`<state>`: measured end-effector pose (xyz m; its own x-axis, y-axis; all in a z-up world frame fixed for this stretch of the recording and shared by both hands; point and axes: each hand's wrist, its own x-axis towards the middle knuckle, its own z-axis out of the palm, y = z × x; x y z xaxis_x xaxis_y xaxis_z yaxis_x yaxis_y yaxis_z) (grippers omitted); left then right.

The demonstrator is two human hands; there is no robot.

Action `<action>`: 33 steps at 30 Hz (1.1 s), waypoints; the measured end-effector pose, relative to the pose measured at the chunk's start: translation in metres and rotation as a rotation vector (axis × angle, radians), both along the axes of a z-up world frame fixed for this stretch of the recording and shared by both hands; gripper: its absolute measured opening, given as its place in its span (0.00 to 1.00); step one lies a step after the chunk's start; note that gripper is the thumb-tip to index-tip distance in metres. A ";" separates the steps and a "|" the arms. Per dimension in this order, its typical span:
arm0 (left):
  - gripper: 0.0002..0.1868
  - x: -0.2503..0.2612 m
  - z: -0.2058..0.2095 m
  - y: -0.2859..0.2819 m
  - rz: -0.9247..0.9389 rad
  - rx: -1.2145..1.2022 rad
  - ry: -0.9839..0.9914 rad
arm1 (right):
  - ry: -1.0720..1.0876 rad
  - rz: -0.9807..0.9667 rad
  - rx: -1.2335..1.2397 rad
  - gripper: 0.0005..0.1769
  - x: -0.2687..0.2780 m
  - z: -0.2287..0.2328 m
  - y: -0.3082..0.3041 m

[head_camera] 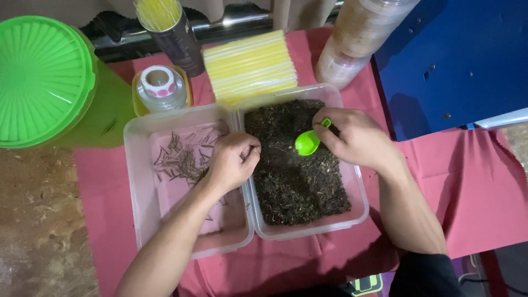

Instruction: Sorting tea leaves by removing stems and debris using a spoon and hands

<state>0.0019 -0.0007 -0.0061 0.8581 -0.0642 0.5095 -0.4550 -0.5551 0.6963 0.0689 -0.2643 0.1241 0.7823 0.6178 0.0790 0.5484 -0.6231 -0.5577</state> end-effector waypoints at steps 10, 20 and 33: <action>0.01 -0.003 -0.003 0.001 -0.004 -0.019 0.023 | -0.258 -0.028 -0.023 0.08 0.001 -0.018 -0.005; 0.02 -0.004 0.005 0.002 -0.019 -0.012 0.052 | -0.020 0.082 0.174 0.08 0.000 -0.022 0.020; 0.05 -0.004 0.018 0.001 0.010 0.025 0.075 | 0.144 -0.086 0.376 0.06 0.000 -0.024 0.019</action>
<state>-0.0025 0.0003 0.0118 0.8946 -0.0679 0.4416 -0.3963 -0.5771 0.7141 0.0686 -0.2451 0.1003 0.8492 0.4989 0.1728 0.4032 -0.4015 -0.8223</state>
